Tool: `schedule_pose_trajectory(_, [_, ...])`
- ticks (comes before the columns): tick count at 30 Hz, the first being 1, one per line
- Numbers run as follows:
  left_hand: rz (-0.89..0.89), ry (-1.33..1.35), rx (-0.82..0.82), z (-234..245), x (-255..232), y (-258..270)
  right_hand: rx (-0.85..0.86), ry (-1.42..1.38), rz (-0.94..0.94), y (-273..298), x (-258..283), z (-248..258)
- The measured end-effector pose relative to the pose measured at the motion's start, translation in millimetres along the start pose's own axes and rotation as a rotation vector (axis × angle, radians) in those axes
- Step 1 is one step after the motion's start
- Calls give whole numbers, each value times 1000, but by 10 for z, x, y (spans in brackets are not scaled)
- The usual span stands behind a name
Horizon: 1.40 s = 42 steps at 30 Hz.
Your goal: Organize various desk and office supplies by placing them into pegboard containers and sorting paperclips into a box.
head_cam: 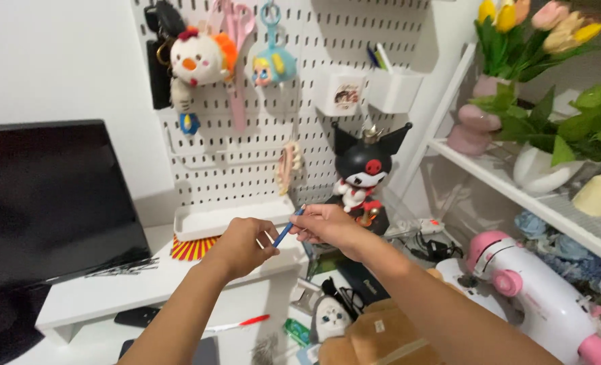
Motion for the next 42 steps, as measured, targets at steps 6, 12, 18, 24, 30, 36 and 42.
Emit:
schedule_pose_trajectory(6, [-33, -47, -67, 25, -450, -281, 2, -8, 49, -28, 112, 567])
schedule_pose_trajectory(12, [-141, -71, -156, 169, -930, -677, -95, 60, 80, 95, 484, 1201])
schedule_pose_trajectory(18, [-277, -88, -243, 402, -1530, -1095, -140, 18, 161, 51, 841, 1892])
schedule_pose_trajectory(24, [-328, -96, -299, 498, -2089, -1470, -197, 44, 246, 57, 1242, 2528])
schedule_pose_trajectory(30, [-365, -108, -333, 547, -2558, -1810, -301, 84, 262, 55, 1626, 3154])
schedule_pose_trajectory(36, [-331, -153, -357, 487, -2766, -2151, -449, 69, 342, -58, 1881, 3846])
schedule_pose_trajectory(42, [-211, -151, -316, 346, -2586, -2652, -706, 390, 391, -125, 2125, 4307])
Point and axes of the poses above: each hand's wrist, its own y-axis away from the middle knuckle, its own z-axis out of the back of the hand, x = y × z, the point moved 9 cm from there along -y, towards the middle knuckle, and after that the axes turned 12 degrees about y, right-handed, at the moved point
